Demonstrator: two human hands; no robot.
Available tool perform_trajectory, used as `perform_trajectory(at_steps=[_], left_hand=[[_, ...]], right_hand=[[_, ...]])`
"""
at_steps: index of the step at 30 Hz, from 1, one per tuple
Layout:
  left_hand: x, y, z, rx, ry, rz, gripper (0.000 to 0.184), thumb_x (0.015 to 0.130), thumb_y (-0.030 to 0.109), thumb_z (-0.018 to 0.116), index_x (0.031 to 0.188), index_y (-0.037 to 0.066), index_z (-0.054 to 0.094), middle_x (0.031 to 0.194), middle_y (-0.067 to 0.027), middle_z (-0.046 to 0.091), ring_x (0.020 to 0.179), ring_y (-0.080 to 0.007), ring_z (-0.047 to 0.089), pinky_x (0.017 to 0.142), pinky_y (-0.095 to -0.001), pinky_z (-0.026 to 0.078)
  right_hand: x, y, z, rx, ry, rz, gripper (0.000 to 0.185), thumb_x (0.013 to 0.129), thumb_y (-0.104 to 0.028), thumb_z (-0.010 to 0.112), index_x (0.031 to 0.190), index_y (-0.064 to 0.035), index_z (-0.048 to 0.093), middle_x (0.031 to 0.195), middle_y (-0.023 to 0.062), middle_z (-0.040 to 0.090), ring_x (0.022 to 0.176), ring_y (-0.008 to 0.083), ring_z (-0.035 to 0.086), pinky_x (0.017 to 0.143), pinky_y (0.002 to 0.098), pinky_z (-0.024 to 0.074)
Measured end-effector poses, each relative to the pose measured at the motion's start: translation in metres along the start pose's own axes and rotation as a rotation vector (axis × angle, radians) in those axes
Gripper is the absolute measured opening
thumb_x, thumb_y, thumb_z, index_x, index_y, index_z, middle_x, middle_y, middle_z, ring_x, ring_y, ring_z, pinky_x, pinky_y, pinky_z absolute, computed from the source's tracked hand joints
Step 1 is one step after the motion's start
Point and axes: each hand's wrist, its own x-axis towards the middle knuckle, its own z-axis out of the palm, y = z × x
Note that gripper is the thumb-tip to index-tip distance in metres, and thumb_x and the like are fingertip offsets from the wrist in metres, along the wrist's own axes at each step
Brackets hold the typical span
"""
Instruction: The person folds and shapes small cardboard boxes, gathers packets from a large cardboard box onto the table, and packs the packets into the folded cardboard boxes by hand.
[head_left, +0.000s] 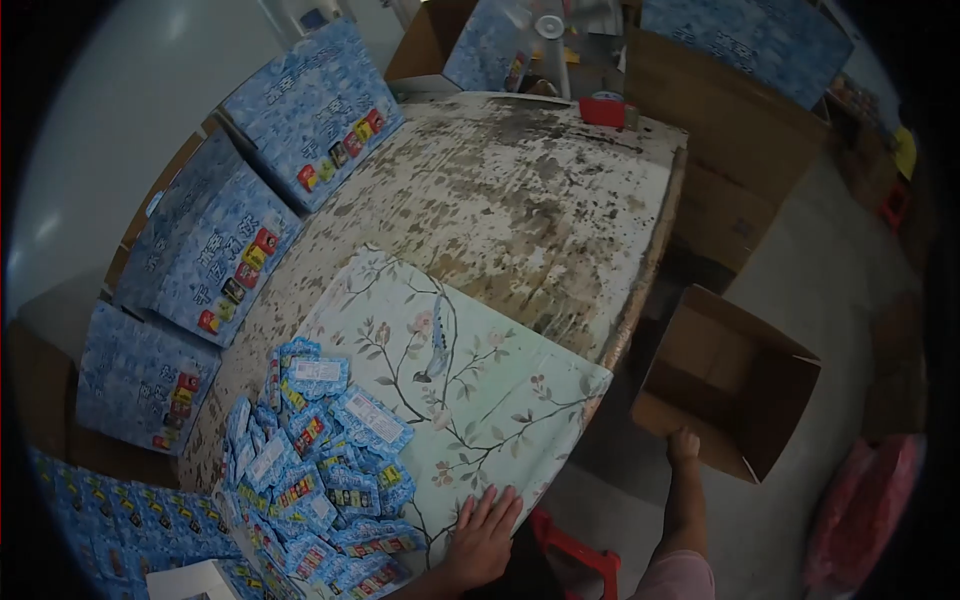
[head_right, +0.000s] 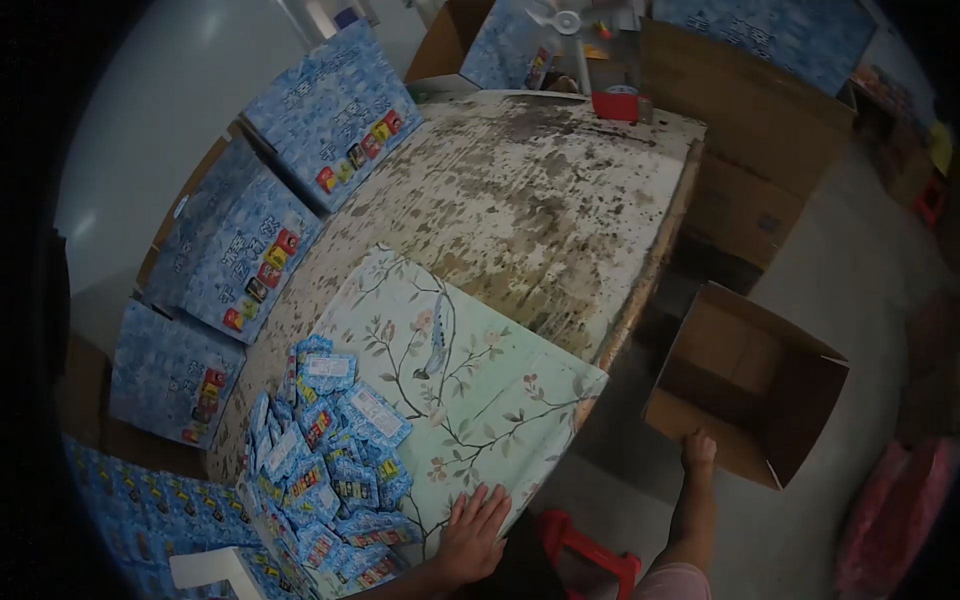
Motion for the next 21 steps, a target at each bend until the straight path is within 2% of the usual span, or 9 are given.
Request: perform_trajectory(at_steps=[1,3,5,6,8,9,10,15,21], left_hand=[[-0.004,-0.007,0.015,-0.193,0.138,0.000,0.064,0.076,0.015,0.052,0.135,0.001,0.032,0.144,-0.0159,0.026,0.133,-0.0344,0.023,0.106,-0.0497,0.018],[-0.004,-0.011,0.015,-0.191,0.108,0.023,0.067,0.076,0.017,0.054,0.136,0.001,0.031,0.144,-0.0171,0.025,0.134,-0.0356,0.021,0.106,-0.0502,0.016],[-0.003,-0.010,0.018,-0.188,0.138,0.026,0.072,0.074,0.020,0.056,0.138,0.002,0.027,0.145,-0.0191,0.022,0.135,-0.0379,0.017,0.108,-0.0509,0.013],[-0.002,-0.013,0.020,-0.191,0.154,0.050,0.075,0.074,0.021,0.057,0.139,0.002,0.024,0.146,-0.0198,0.020,0.135,-0.0389,0.015,0.108,-0.0512,0.010],[-0.002,-0.018,0.026,-0.152,0.165,0.069,0.079,0.073,0.019,0.057,0.140,0.001,0.020,0.147,-0.0187,0.017,0.137,-0.0376,0.011,0.109,-0.0507,0.006],[-0.002,-0.017,0.025,-0.146,0.156,0.072,0.080,0.073,0.018,0.057,0.141,0.002,0.019,0.148,-0.0179,0.016,0.137,-0.0365,0.010,0.109,-0.0498,0.005],[-0.003,-0.015,0.024,-0.133,0.153,0.057,0.081,0.072,0.017,0.057,0.141,0.002,0.017,0.148,-0.0171,0.015,0.137,-0.0355,0.010,0.110,-0.0490,0.004],[-0.001,-0.024,0.038,-0.094,0.217,0.110,0.082,0.075,0.012,0.057,0.143,0.006,0.013,0.149,-0.0132,0.014,0.138,-0.0319,0.009,0.110,-0.0468,0.005],[0.003,-0.031,0.041,-0.119,0.240,0.171,0.085,0.074,0.009,0.059,0.144,0.008,0.011,0.149,-0.0126,0.014,0.137,-0.0322,0.010,0.110,-0.0465,0.006]], right_hand=[[-0.021,0.000,0.005,0.015,-0.023,0.041,0.020,0.081,-0.018,0.055,0.095,-0.0091,0.066,0.103,0.0158,0.058,0.086,0.0302,0.063,0.072,0.0409,0.0520],[-0.075,0.008,0.034,0.002,0.017,0.030,0.019,0.081,-0.019,0.055,0.093,-0.0116,0.066,0.104,0.0192,0.057,0.079,0.0305,0.061,0.064,0.0405,0.0506],[-0.128,0.022,0.056,-0.007,0.171,0.066,0.018,0.080,-0.024,0.056,0.092,-0.0150,0.065,0.102,0.0208,0.057,0.071,0.0284,0.058,0.056,0.0403,0.0460],[-0.143,0.031,0.114,0.135,0.461,0.144,0.019,0.079,-0.027,0.058,0.093,-0.0165,0.065,0.102,0.0202,0.057,0.071,0.0284,0.058,0.057,0.0411,0.0457],[-0.210,0.035,0.071,0.136,0.566,0.100,0.015,0.078,-0.027,0.058,0.084,-0.0173,0.067,0.096,0.0162,0.058,0.075,0.0276,0.058,0.062,0.0401,0.0462],[-0.238,0.034,0.052,0.165,0.166,0.178,0.013,0.078,-0.025,0.057,0.080,-0.0171,0.067,0.093,0.0142,0.059,0.078,0.0276,0.059,0.064,0.0383,0.0472],[-0.269,0.031,0.026,0.145,-0.009,0.254,0.014,0.078,-0.022,0.056,0.078,-0.0152,0.068,0.090,0.0126,0.060,0.079,0.0271,0.061,0.066,0.0375,0.0488],[-0.419,0.013,0.066,0.357,-0.417,0.597,0.021,0.084,-0.017,0.051,0.090,-0.0100,0.069,0.099,0.0103,0.065,0.093,0.0254,0.063,0.074,0.0360,0.0524],[-0.624,-0.042,0.132,0.662,-0.665,1.018,0.023,0.083,-0.018,0.051,0.098,-0.0115,0.068,0.104,0.0113,0.064,0.100,0.0261,0.061,0.082,0.0380,0.0502]])
